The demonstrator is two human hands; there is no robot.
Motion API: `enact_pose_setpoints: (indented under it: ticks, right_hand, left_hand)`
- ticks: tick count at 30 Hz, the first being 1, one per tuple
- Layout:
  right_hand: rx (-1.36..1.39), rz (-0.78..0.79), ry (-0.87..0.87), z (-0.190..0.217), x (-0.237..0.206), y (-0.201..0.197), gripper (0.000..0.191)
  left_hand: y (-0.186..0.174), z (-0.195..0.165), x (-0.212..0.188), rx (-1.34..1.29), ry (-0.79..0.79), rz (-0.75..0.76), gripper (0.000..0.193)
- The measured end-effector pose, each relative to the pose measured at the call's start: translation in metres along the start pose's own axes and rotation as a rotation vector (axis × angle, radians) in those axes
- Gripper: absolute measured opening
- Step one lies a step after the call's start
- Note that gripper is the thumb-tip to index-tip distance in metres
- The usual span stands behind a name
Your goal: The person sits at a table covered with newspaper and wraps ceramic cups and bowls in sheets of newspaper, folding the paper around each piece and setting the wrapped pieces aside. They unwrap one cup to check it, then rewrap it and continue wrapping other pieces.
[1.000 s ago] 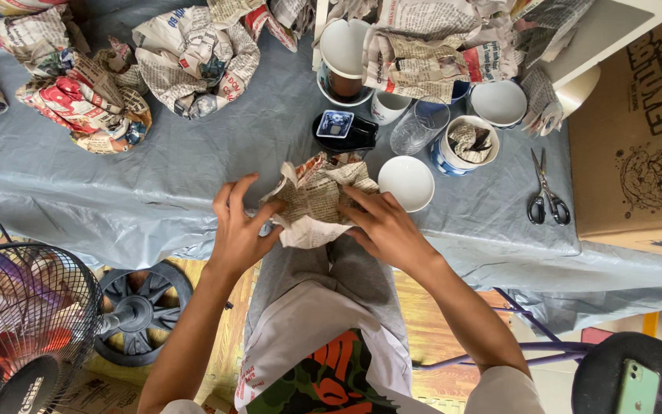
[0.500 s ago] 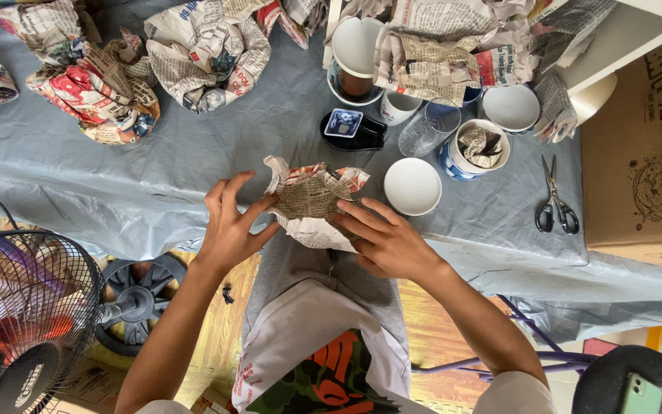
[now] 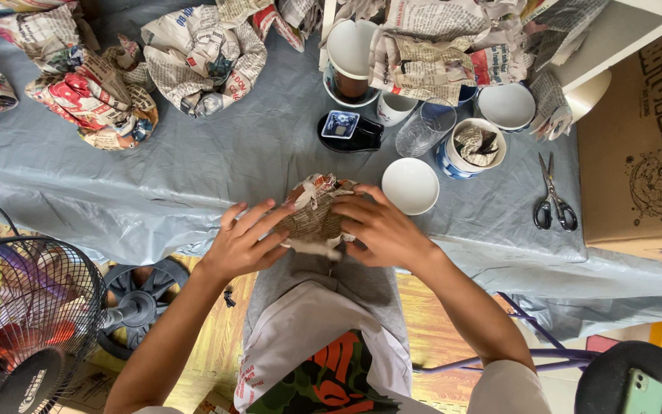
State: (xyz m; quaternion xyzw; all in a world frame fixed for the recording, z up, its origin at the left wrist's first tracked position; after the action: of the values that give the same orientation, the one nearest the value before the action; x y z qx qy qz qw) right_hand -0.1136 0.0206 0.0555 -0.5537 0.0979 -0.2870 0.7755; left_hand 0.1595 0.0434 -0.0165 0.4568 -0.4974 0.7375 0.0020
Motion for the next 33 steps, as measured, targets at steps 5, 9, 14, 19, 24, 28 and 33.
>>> enact_pose_setpoints:
  ticks: [5,9,14,19,24,28,33]
  right_hand:
    - [-0.014,-0.09,0.037,0.0,-0.007,-0.01,0.047]
    - [-0.098,-0.101,0.045,0.002,-0.012,-0.009,0.053]
    - [-0.091,-0.128,0.002,0.002,-0.012,0.0,0.036]
    - [-0.06,-0.15,-0.001,0.0,-0.01,0.006,0.026]
    - [-0.053,-0.137,-0.012,-0.001,-0.009,0.006,0.021]
    - [-0.038,-0.098,0.005,-0.002,-0.009,0.004,0.02]
    - [-0.171,-0.109,-0.043,0.005,-0.013,0.003,0.016]
  left_hand:
    - [-0.007,0.008,0.006,-0.051,0.099,-0.012,0.035]
    - [-0.01,0.014,0.01,-0.004,0.038,0.001,0.034]
    - [-0.01,0.006,0.007,-0.041,0.127,-0.084,0.032]
    - [-0.012,-0.004,0.015,-0.043,0.236,-0.123,0.015]
    - [-0.011,-0.013,0.029,-0.288,0.395,-0.146,0.008]
    - [0.0,-0.007,0.03,-0.39,0.45,-0.063,0.01]
    - [0.015,0.011,0.031,-0.241,0.321,0.077,0.014]
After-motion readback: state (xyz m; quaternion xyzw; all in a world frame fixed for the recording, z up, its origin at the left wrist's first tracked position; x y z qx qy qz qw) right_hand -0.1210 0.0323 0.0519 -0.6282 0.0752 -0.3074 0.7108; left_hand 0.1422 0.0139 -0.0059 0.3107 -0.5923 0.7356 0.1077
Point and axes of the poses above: each hand's wrist, its own x-axis towards the middle knuckle, its own y-axis out of the palm, z = x × y, the point moved 2 cm from there along x, towards the middle knuckle, and after that the axes turned 7 degrees about x, right-handed, at the moved point
